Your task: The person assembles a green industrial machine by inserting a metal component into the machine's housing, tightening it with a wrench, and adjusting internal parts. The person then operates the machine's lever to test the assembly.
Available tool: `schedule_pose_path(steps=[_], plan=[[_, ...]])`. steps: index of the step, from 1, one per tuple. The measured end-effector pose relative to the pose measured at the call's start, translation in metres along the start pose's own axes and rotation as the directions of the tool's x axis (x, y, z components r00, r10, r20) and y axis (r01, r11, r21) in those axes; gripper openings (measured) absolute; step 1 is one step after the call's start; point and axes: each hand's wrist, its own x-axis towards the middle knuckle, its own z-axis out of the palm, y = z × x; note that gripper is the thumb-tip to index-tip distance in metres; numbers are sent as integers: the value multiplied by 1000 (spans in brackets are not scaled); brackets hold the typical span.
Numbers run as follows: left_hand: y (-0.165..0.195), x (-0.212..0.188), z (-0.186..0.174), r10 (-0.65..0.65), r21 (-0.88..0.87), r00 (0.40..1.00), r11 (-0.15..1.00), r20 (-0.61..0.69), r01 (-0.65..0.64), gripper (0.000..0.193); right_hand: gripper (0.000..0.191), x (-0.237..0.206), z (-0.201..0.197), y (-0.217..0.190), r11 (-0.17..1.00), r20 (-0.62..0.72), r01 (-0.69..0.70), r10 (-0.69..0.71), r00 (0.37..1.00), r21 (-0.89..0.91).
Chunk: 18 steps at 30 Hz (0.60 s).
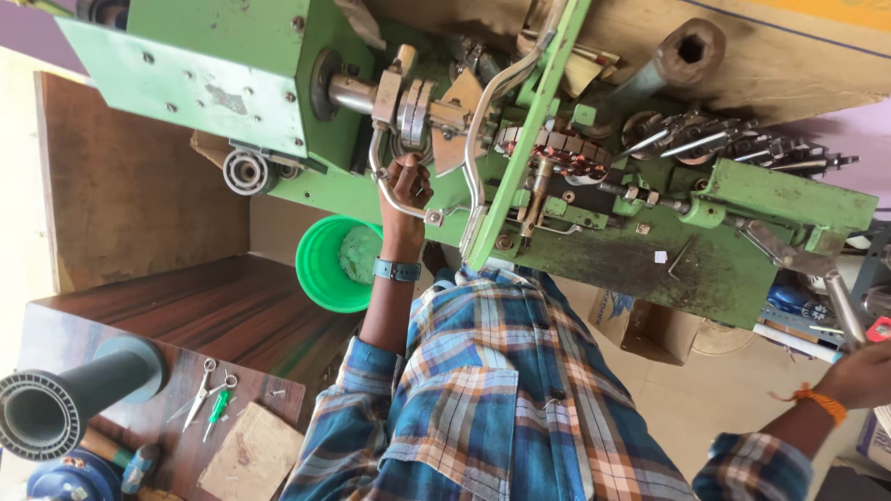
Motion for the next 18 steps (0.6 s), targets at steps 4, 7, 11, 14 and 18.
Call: schedule_pose_path(steps=[4,7,11,14,18], plan=[[-6,4,-1,-43,-31,999,999,1,43,17,52,-11,2,10,982,-116,126,-143,983,-142],[-11,9,3,-64,-91,997,993,50,68,15,56,-9,4,16,943,-151,152,-203,967,-295],[-9,10,11,-38,-100,986,994,161,55,15,51,-12,6,9,998,-128,16,-24,991,-65],[-8,12,22,6,-9,950,1000,312,-3,37,28,-21,-11,-34,773,-382,374,-186,905,511],[-20,27,42,74,-153,875,988,478,1,60,30,-27,-48,-153,448,-188,269,-218,958,853]])
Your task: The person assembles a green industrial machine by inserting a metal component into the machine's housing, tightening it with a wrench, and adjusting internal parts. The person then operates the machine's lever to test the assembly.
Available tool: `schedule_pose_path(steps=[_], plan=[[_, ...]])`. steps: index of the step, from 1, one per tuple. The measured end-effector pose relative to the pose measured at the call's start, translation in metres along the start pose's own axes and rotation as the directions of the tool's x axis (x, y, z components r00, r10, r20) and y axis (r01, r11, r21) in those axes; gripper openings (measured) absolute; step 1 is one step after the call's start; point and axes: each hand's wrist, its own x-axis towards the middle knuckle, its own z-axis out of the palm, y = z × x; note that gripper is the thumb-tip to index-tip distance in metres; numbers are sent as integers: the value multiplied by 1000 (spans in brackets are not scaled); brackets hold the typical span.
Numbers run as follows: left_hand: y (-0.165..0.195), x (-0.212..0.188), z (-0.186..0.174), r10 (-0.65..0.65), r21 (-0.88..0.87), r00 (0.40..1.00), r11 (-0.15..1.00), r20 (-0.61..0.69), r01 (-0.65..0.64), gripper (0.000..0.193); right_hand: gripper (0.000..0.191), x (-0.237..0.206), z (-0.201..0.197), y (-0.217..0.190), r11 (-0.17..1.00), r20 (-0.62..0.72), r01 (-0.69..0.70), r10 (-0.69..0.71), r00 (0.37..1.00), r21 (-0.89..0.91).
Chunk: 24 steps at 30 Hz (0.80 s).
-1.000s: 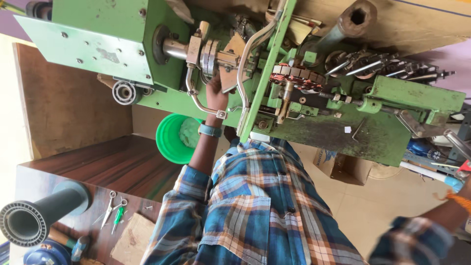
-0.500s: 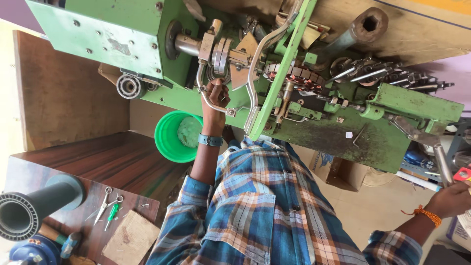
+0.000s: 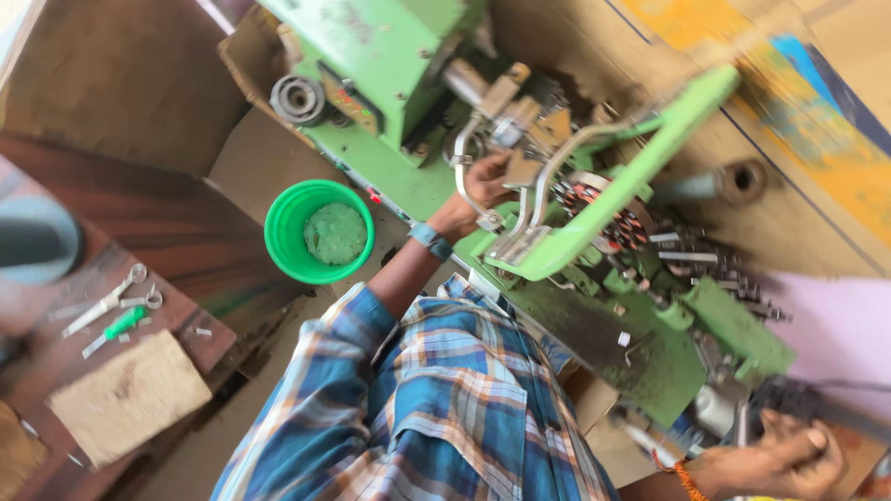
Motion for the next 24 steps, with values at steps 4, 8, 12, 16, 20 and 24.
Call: schedule_pose_path(steps=[4,8,12,16,20,24], plan=[[-19,25,-6,59,-117,984,992,169,-39,56,50,19,115,-99,917,486,297,-393,780,266],[-32,40,1,34,-70,994,997,106,-27,57,63,22,209,-160,857,657,284,-513,553,429],[-41,45,13,68,82,998,994,-14,-67,57,67,13,251,-172,913,815,270,-397,422,305],[-54,39,18,-19,124,984,992,176,-3,50,57,11,259,-160,891,856,401,-369,362,214],[-77,48,18,130,270,977,947,169,-172,45,52,6,259,-149,925,821,322,-338,459,201],[-96,56,15,94,192,990,975,108,-113,61,58,3,259,-146,965,833,105,-260,488,240]])
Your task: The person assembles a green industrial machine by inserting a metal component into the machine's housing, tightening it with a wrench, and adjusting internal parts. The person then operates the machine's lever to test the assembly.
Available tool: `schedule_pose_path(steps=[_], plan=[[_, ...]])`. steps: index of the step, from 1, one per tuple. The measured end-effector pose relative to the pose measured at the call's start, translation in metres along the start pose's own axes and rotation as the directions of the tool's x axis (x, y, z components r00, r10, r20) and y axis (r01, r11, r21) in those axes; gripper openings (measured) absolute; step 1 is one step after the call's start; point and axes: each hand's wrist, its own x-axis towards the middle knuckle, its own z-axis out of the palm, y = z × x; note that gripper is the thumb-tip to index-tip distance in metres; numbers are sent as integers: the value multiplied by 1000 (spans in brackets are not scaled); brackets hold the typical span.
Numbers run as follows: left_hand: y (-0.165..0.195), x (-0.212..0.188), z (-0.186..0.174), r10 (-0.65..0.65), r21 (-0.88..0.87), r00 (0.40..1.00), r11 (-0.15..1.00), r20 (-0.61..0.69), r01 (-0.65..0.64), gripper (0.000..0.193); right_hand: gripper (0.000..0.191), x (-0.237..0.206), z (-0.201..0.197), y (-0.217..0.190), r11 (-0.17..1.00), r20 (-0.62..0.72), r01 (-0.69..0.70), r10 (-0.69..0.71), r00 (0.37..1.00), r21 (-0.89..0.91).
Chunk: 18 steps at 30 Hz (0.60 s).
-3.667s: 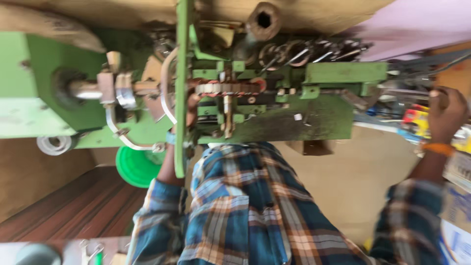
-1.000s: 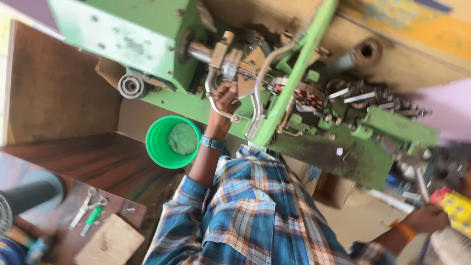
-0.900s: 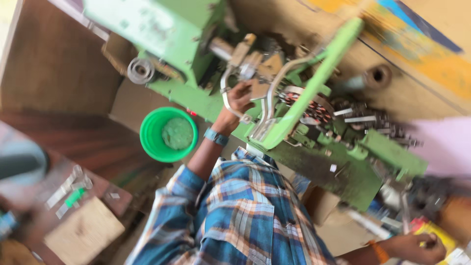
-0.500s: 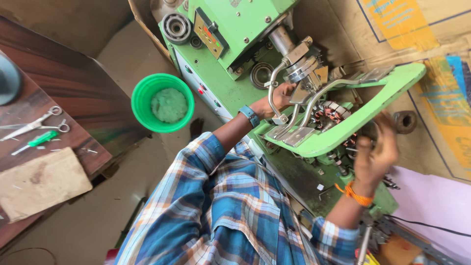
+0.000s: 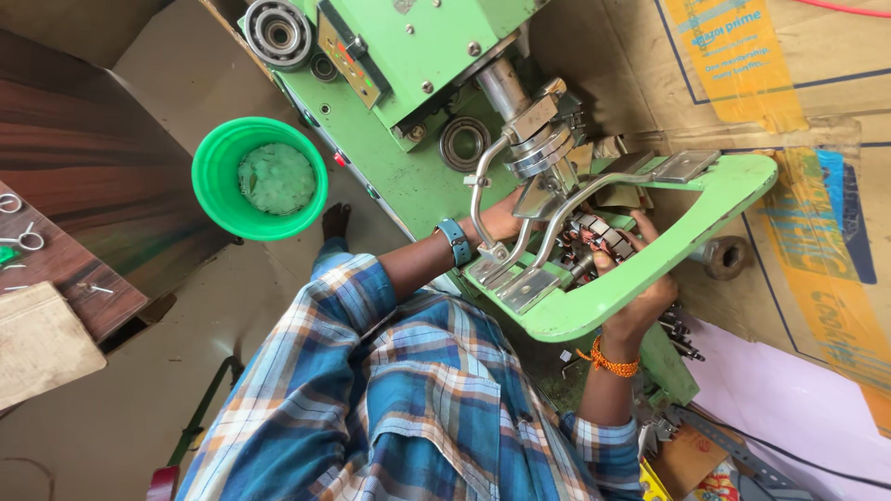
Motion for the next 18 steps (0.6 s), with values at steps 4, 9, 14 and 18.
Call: schedule_pose_path(steps=[4,9,14,18], plan=[[-13,-7,1,-124,-279,990,955,-67,101,73,60,0,-3,5,998,2,-32,32,999,60],[-7,-16,-9,-102,116,995,988,-24,104,57,51,-4,-4,18,998,-25,-2,4,1000,57],[-6,-19,-8,-140,-97,990,985,8,140,58,56,-7,-2,27,992,-77,67,-59,995,104],[-27,-24,-8,-191,-148,982,971,-14,187,58,61,-9,-3,27,1000,-66,21,-20,998,9]])
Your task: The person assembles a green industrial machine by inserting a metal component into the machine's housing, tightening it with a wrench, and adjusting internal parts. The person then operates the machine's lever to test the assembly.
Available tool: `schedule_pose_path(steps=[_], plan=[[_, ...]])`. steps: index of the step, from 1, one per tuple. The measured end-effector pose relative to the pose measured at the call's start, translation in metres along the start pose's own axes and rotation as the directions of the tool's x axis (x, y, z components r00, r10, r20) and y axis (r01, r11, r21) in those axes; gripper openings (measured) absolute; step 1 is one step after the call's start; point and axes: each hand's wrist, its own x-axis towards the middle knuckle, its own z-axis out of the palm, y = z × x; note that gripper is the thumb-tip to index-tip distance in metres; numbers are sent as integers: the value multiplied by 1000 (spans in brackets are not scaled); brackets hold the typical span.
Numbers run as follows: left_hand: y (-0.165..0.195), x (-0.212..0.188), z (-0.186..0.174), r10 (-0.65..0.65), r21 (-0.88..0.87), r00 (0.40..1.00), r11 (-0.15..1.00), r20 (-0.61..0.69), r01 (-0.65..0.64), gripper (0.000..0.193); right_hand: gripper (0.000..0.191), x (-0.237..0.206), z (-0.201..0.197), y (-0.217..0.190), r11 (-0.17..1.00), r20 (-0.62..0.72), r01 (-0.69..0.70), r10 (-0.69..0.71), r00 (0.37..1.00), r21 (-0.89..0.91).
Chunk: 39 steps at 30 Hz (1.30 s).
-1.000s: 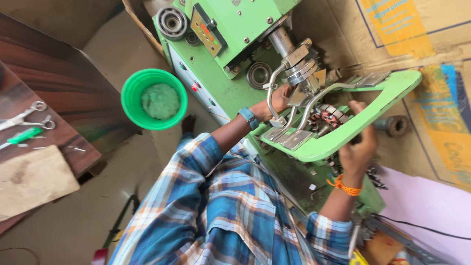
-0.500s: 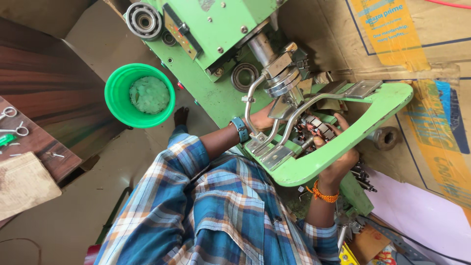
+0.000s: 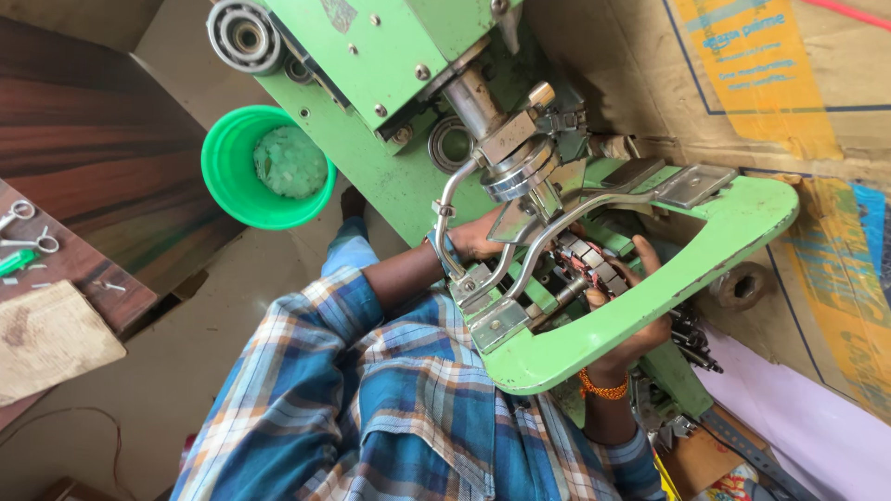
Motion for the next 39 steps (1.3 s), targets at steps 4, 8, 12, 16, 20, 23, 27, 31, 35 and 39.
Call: schedule_pose_path(steps=[4,8,12,16,20,23,27,31,35,39], plan=[[-20,-1,-14,88,-56,993,995,81,-83,64,59,1,-3,-2,999,9,-23,23,1000,-35],[-22,-3,-15,-19,-37,998,999,59,21,33,53,5,-5,-6,994,50,0,5,999,-109],[-15,1,-5,24,-287,998,958,66,-4,37,58,10,-5,-15,994,49,-63,67,997,-93],[-6,3,-1,6,-209,999,978,32,0,29,44,11,-6,-19,992,103,-14,26,994,-122],[-3,0,-3,5,19,1000,1000,27,-6,29,51,8,-6,-16,994,79,-67,74,994,-91],[-1,3,-2,-7,-77,1000,997,8,8,29,58,8,-3,-14,995,43,-83,86,995,-58],[5,6,-4,126,54,990,990,64,-129,23,53,10,3,-15,999,-13,-36,36,999,-37],[11,2,-8,-4,87,998,996,60,-1,26,50,11,1,-17,993,-14,-47,46,999,-105],[22,-6,-8,-213,147,977,967,22,208,29,44,15,-3,-7,976,7,151,-152,988,-156],[40,-20,-11,-369,274,922,881,-117,387,33,48,-11,-12,6,978,-137,176,-160,978,115]])
